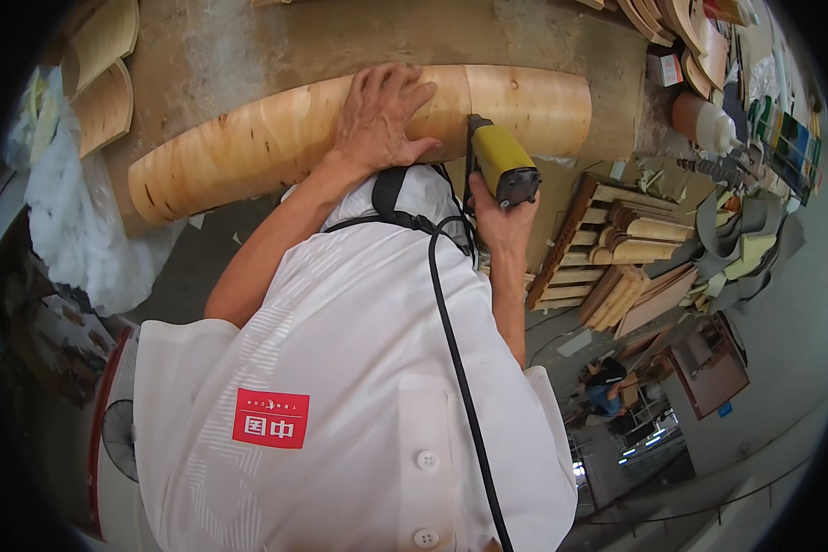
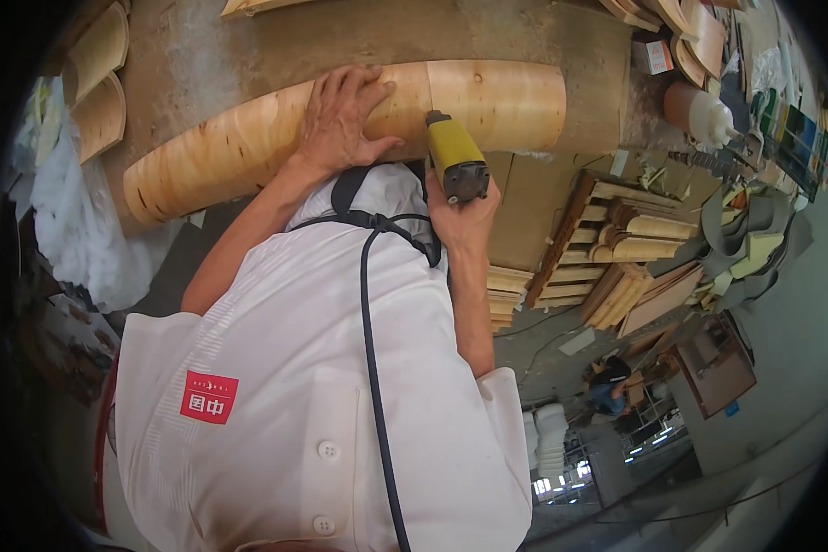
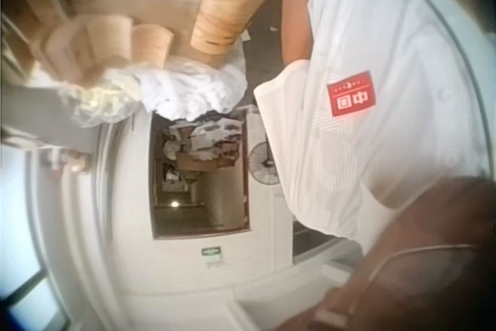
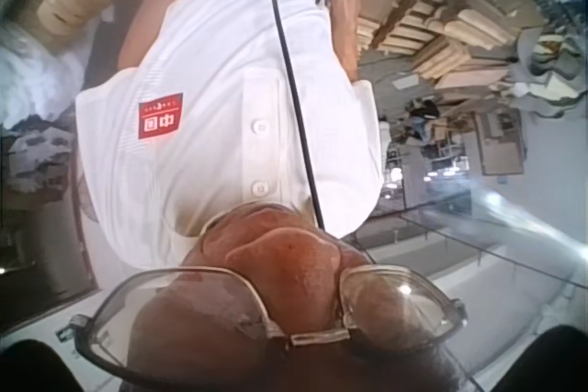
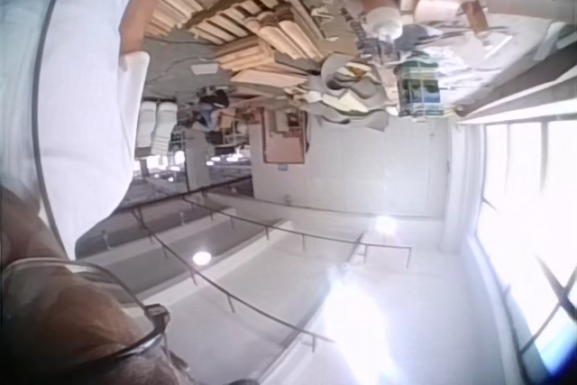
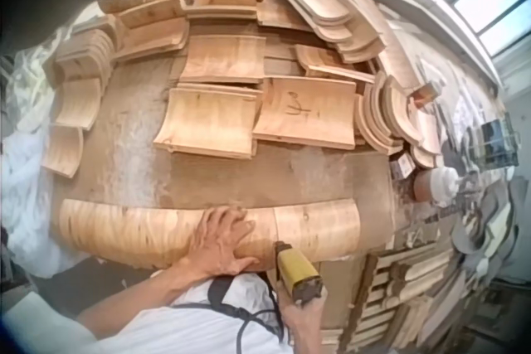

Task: Nailing curved wood panels together using a pneumatic nail gun in a furniture workshop.

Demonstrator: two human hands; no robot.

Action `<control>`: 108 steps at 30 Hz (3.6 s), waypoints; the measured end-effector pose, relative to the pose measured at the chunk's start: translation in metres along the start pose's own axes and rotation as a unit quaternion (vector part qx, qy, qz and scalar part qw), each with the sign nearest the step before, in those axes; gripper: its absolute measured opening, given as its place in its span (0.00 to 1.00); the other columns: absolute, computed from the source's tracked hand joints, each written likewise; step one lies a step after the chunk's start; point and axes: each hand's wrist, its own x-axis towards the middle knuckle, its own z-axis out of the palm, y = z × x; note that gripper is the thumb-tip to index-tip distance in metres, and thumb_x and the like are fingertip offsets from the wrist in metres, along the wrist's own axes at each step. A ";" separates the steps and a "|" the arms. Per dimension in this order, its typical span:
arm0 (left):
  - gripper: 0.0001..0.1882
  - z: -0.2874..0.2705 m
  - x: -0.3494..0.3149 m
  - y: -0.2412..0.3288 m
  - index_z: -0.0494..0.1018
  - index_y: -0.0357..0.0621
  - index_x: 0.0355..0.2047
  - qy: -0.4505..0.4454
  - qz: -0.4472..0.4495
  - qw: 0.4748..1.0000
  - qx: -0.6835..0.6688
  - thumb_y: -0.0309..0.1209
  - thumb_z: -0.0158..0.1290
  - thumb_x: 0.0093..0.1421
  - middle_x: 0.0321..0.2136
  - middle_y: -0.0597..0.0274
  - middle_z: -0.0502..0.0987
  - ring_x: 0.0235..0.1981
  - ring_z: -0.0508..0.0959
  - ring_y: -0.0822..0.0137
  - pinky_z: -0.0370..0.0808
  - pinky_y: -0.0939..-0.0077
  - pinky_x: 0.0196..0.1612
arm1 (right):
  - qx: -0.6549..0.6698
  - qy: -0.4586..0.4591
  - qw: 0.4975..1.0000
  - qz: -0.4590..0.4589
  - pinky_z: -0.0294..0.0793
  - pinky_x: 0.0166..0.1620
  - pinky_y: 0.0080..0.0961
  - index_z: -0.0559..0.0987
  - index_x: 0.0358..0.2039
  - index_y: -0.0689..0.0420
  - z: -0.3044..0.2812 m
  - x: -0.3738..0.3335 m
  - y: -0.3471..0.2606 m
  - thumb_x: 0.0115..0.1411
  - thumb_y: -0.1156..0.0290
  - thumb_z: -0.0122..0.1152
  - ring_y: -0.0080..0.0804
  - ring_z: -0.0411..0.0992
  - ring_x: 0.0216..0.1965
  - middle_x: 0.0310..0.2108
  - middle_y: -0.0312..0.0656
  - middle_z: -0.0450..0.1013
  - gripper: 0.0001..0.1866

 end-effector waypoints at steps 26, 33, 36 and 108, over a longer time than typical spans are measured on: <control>0.36 -0.003 0.001 0.003 0.75 0.48 0.48 -0.004 -0.018 1.000 -0.014 0.47 0.68 0.37 0.51 0.59 0.70 0.55 0.66 0.55 0.60 0.58 0.59 | 0.014 0.006 0.993 0.114 0.74 0.42 0.28 0.78 0.40 0.67 -0.006 -0.012 -0.003 0.48 0.75 0.67 0.31 0.76 0.37 0.35 0.44 0.78 0.17; 0.36 -0.004 0.001 0.002 0.74 0.48 0.48 -0.002 -0.016 1.000 -0.017 0.48 0.69 0.37 0.51 0.59 0.71 0.55 0.66 0.55 0.60 0.58 0.59 | 0.009 0.003 0.996 0.085 0.74 0.42 0.28 0.78 0.40 0.66 -0.002 -0.009 -0.004 0.49 0.75 0.66 0.31 0.75 0.36 0.34 0.44 0.78 0.17; 0.36 -0.003 0.001 0.001 0.74 0.48 0.48 -0.001 -0.010 1.000 -0.017 0.47 0.69 0.37 0.51 0.59 0.71 0.55 0.66 0.55 0.60 0.58 0.59 | 0.015 -0.017 0.996 0.083 0.74 0.42 0.28 0.77 0.42 0.65 -0.001 -0.007 -0.010 0.48 0.76 0.64 0.32 0.75 0.36 0.34 0.45 0.77 0.18; 0.66 -0.004 -0.013 -0.001 0.54 0.56 0.67 -0.067 0.023 0.984 0.166 0.43 0.73 0.23 0.63 0.51 0.57 0.63 0.58 0.47 0.53 0.46 0.63 | 0.071 0.058 0.985 -0.149 0.73 0.36 0.35 0.76 0.38 0.61 0.016 -0.032 0.066 0.42 0.77 0.66 0.54 0.73 0.32 0.30 0.51 0.74 0.19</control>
